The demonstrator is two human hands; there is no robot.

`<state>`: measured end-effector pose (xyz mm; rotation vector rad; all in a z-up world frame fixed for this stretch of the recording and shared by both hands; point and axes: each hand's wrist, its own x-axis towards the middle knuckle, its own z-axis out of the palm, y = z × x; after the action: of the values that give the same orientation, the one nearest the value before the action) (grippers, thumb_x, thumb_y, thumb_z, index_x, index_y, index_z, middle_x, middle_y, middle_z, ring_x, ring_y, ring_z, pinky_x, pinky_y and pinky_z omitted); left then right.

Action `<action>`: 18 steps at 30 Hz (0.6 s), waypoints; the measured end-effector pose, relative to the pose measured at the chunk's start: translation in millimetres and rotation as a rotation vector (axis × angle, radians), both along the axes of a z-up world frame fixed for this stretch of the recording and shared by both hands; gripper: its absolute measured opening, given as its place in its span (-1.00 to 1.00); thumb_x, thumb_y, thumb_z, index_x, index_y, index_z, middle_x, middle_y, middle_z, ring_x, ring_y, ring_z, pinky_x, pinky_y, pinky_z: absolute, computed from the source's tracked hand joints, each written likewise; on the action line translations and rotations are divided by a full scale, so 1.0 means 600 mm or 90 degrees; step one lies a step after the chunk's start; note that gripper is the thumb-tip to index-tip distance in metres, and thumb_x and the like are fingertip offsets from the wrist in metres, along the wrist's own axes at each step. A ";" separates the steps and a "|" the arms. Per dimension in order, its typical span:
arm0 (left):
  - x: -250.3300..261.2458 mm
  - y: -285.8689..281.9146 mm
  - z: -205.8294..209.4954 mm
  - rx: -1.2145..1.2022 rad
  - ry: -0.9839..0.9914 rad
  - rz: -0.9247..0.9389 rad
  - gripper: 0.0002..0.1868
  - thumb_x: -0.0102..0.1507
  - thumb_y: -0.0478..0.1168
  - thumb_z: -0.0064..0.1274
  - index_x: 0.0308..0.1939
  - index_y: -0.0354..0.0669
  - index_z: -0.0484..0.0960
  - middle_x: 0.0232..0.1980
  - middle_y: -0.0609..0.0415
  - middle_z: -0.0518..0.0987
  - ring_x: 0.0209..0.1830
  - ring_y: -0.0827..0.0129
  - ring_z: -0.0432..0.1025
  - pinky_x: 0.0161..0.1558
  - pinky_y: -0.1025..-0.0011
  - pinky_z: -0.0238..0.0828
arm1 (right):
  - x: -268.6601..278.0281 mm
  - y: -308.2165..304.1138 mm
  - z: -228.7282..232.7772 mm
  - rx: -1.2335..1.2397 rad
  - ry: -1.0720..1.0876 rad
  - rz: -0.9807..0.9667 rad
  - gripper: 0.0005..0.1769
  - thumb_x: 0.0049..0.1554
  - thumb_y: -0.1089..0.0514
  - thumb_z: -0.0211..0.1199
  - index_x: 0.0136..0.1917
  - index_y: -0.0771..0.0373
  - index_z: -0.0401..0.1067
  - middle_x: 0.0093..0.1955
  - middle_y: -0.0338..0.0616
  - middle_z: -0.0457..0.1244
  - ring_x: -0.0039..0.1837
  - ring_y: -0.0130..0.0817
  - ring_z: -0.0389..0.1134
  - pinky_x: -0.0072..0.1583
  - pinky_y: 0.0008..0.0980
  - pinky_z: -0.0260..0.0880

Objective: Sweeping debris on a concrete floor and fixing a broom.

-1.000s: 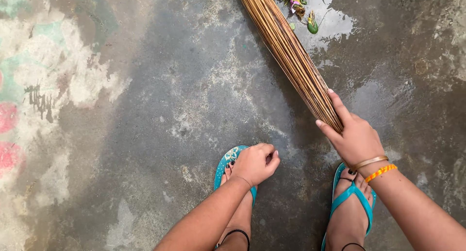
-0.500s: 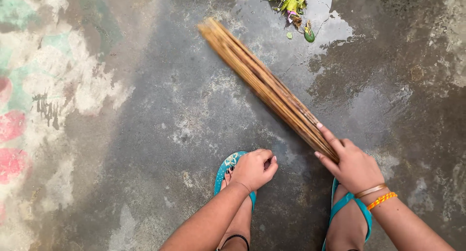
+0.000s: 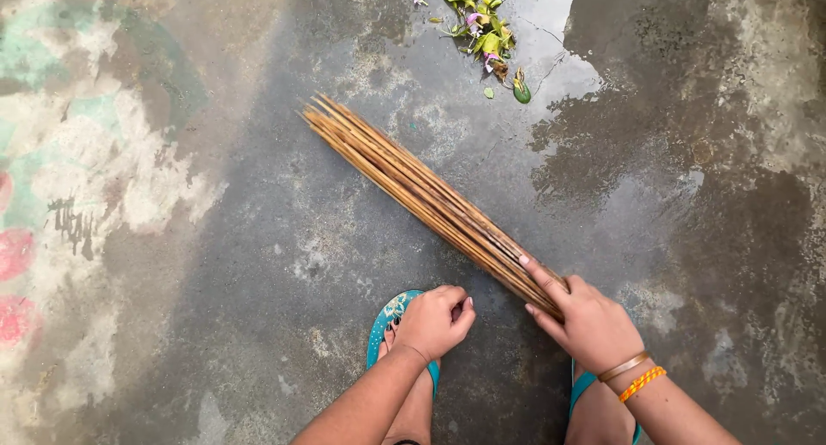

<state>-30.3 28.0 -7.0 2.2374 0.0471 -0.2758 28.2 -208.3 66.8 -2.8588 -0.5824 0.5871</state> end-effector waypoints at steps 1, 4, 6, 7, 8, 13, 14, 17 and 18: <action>0.000 0.000 0.001 0.000 -0.001 -0.001 -0.73 0.25 -0.11 0.02 -0.45 -0.20 0.56 -0.40 -0.04 0.59 -0.37 0.03 0.53 -0.27 0.11 0.47 | 0.010 -0.011 -0.001 0.000 -0.001 -0.001 -0.10 0.10 -0.27 0.20 0.65 -0.45 -0.02 -0.03 -0.04 0.31 -0.04 -0.05 0.45 -0.04 -0.10 0.52; 0.002 0.000 0.005 -0.008 0.007 0.005 -0.74 0.25 -0.11 0.01 -0.45 -0.19 0.57 -0.39 -0.04 0.59 -0.37 0.03 0.53 -0.26 0.12 0.48 | 0.040 -0.034 0.008 -0.049 -0.048 -0.024 -0.13 0.09 -0.28 0.21 0.60 -0.46 -0.04 -0.05 -0.01 0.30 -0.04 -0.01 0.44 -0.02 -0.09 0.51; 0.003 0.001 0.009 -0.007 0.019 0.009 -0.74 0.25 -0.11 0.01 -0.45 -0.19 0.57 -0.39 -0.03 0.59 -0.37 0.03 0.53 -0.26 0.12 0.48 | 0.052 -0.037 0.027 -0.068 0.013 -0.106 -0.09 0.10 -0.28 0.19 0.63 -0.46 -0.11 -0.02 -0.05 0.31 -0.04 0.00 0.45 -0.04 -0.06 0.51; 0.001 0.001 0.008 -0.008 0.021 0.010 -0.74 0.25 -0.11 0.01 -0.45 -0.19 0.57 -0.39 -0.03 0.59 -0.37 0.03 0.53 -0.26 0.12 0.48 | 0.045 -0.036 0.027 -0.070 0.015 -0.105 -0.09 0.10 -0.28 0.19 0.63 -0.46 -0.11 -0.02 -0.05 0.31 -0.04 0.00 0.45 -0.04 -0.06 0.51; 0.002 0.001 0.007 -0.008 0.019 0.010 -0.74 0.25 -0.11 0.02 -0.45 -0.19 0.57 -0.39 -0.03 0.59 -0.37 0.03 0.53 -0.26 0.12 0.48 | 0.040 -0.034 0.028 -0.044 0.007 -0.099 -0.08 0.09 -0.27 0.21 0.63 -0.44 -0.09 -0.03 -0.05 0.31 -0.05 0.01 0.44 -0.04 -0.06 0.51; 0.001 0.000 0.000 -0.001 0.007 0.007 -0.74 0.25 -0.11 0.02 -0.45 -0.19 0.58 -0.39 -0.04 0.60 -0.36 0.02 0.53 -0.27 0.11 0.48 | -0.002 -0.022 0.008 0.056 -0.004 0.008 -0.06 0.03 -0.26 0.27 0.62 -0.45 -0.01 -0.01 -0.06 0.32 -0.09 -0.01 0.45 -0.09 -0.08 0.52; 0.002 0.000 0.000 -0.003 0.012 0.007 -0.75 0.24 -0.10 0.03 -0.44 -0.19 0.58 -0.39 -0.04 0.60 -0.36 0.03 0.54 -0.27 0.12 0.48 | -0.008 -0.022 0.000 0.072 -0.022 0.074 -0.06 0.03 -0.23 0.28 0.62 -0.44 0.01 -0.04 -0.04 0.31 -0.08 -0.02 0.45 -0.08 -0.08 0.52; 0.000 -0.002 0.000 -0.011 0.025 0.009 -0.76 0.23 -0.10 0.02 -0.42 -0.18 0.59 -0.39 -0.03 0.61 -0.37 0.04 0.54 -0.26 0.13 0.49 | -0.010 -0.023 -0.009 0.051 -0.025 0.096 -0.09 0.06 -0.23 0.27 0.62 -0.46 0.02 -0.08 -0.04 0.29 -0.06 -0.03 0.44 -0.06 -0.08 0.51; 0.001 -0.001 0.000 -0.015 0.029 0.012 -0.76 0.23 -0.10 0.02 -0.40 -0.17 0.60 -0.38 -0.03 0.61 -0.37 0.04 0.55 -0.26 0.13 0.49 | -0.006 -0.022 -0.008 0.014 -0.013 0.053 -0.10 0.08 -0.25 0.26 0.62 -0.49 0.00 -0.08 -0.05 0.29 -0.05 -0.04 0.44 -0.04 -0.08 0.51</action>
<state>-29.7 27.6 -7.0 2.2063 0.0892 -0.3154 24.8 -221.7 61.7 -2.8340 -0.7100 0.5606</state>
